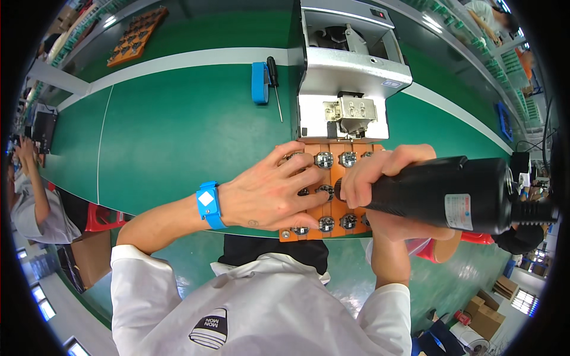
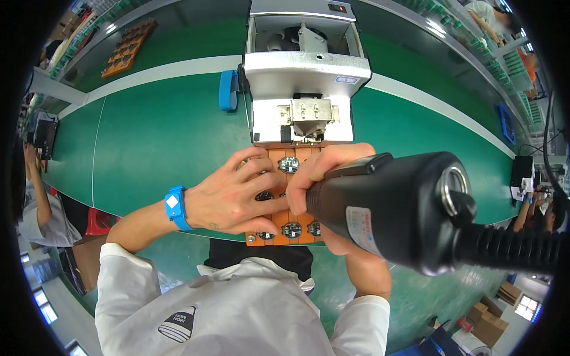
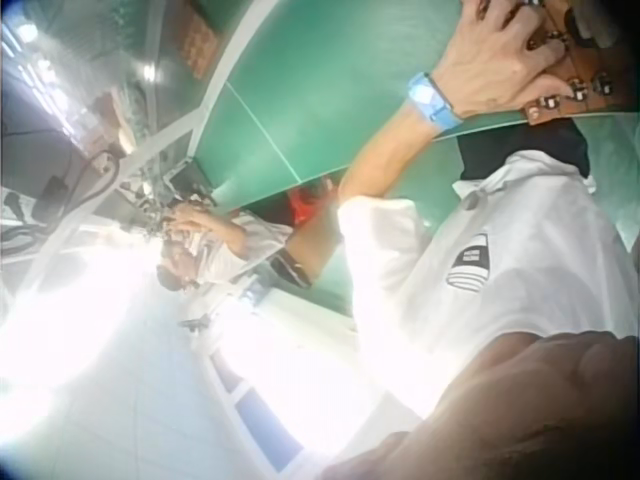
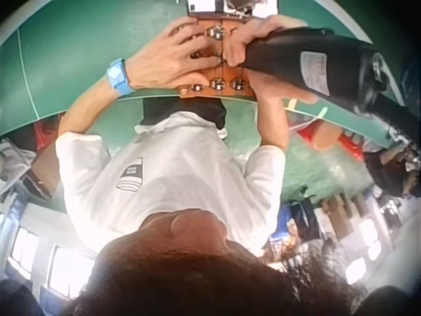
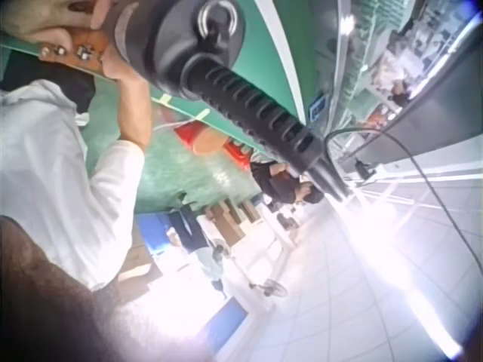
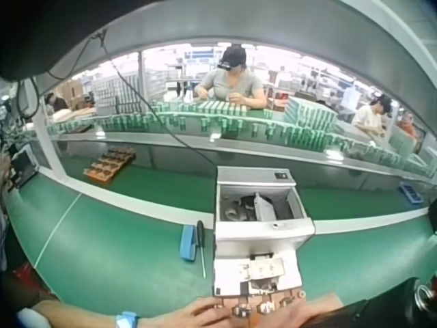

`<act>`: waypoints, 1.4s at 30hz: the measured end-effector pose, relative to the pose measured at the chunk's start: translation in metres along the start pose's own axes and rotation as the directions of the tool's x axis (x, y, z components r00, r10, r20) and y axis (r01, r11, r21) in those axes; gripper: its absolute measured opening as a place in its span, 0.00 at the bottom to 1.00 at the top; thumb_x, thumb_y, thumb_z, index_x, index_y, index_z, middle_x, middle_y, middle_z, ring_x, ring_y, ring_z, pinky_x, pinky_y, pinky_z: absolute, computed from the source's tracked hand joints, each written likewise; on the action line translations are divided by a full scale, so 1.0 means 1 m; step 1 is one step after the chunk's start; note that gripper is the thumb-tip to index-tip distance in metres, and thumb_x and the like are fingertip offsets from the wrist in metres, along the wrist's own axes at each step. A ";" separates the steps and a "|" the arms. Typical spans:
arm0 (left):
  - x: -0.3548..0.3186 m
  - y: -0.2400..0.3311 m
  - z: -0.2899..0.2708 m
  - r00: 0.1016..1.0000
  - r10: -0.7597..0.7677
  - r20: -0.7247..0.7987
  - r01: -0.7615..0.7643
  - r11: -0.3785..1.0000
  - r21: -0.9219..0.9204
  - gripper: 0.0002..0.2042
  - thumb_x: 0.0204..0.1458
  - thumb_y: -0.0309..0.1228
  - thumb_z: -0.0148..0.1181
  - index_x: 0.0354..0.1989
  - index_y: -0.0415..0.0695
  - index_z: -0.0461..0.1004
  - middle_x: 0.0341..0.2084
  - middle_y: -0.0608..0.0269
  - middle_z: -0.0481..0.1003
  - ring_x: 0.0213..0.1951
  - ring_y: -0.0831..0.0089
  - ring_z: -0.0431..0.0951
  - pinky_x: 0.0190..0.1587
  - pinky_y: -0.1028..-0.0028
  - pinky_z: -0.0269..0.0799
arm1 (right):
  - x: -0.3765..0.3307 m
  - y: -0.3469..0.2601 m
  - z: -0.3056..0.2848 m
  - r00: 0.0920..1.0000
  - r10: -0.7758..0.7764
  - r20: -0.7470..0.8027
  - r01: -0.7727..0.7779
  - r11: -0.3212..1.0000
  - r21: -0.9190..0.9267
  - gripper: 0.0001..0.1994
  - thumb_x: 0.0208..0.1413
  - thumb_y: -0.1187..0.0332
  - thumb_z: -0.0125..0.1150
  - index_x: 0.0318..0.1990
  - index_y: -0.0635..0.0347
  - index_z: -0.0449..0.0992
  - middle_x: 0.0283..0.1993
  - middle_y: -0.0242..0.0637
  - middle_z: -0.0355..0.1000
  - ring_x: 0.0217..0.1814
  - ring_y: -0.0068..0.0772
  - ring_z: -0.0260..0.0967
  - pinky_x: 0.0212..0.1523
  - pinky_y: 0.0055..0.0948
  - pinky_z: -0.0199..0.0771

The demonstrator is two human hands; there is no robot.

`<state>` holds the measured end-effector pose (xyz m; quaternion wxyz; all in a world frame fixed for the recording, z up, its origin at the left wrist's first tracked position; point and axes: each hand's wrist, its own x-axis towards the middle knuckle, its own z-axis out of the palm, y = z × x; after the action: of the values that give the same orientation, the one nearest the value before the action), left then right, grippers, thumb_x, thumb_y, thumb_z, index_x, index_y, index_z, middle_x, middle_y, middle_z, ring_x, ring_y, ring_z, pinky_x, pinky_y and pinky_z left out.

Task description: Use an electric screwdriver to drive screws into components on a printed circuit board array.

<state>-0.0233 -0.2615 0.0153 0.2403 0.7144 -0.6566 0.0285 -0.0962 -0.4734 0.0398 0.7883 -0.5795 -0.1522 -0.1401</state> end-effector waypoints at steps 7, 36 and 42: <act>-0.001 0.000 0.002 1.000 0.005 -0.011 -0.005 1.000 -0.016 0.23 0.57 0.53 0.59 0.45 0.44 0.80 0.42 0.60 0.71 0.53 0.57 0.68 0.66 0.49 0.59 | 0.004 -0.016 0.004 0.997 0.074 0.012 -0.072 0.987 -0.146 0.56 0.51 0.20 0.45 0.69 0.65 0.53 0.24 0.43 0.69 0.20 0.37 0.67 0.25 0.40 0.75; -0.004 -0.009 0.001 0.997 0.061 -0.039 -0.065 0.994 -0.084 0.20 0.57 0.48 0.63 0.44 0.43 0.80 0.45 0.61 0.77 0.55 0.58 0.72 0.67 0.48 0.60 | 0.063 -0.026 -0.002 0.973 -0.219 0.069 0.219 0.976 0.016 0.52 0.48 0.19 0.45 0.62 0.61 0.59 0.26 0.43 0.68 0.21 0.40 0.68 0.25 0.41 0.75; -0.009 -0.013 0.003 0.997 0.055 -0.047 -0.061 0.987 -0.151 0.20 0.55 0.46 0.66 0.45 0.40 0.82 0.44 0.59 0.79 0.56 0.57 0.73 0.66 0.47 0.61 | 0.028 -0.033 0.009 0.961 -0.183 0.208 0.166 0.981 0.097 0.46 0.52 0.24 0.51 0.59 0.61 0.60 0.24 0.44 0.68 0.20 0.42 0.68 0.23 0.41 0.75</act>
<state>-0.0127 -0.2540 0.0054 0.3070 0.6739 -0.6720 0.0004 -0.0843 -0.4754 0.0824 0.7738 -0.5442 -0.2928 -0.1392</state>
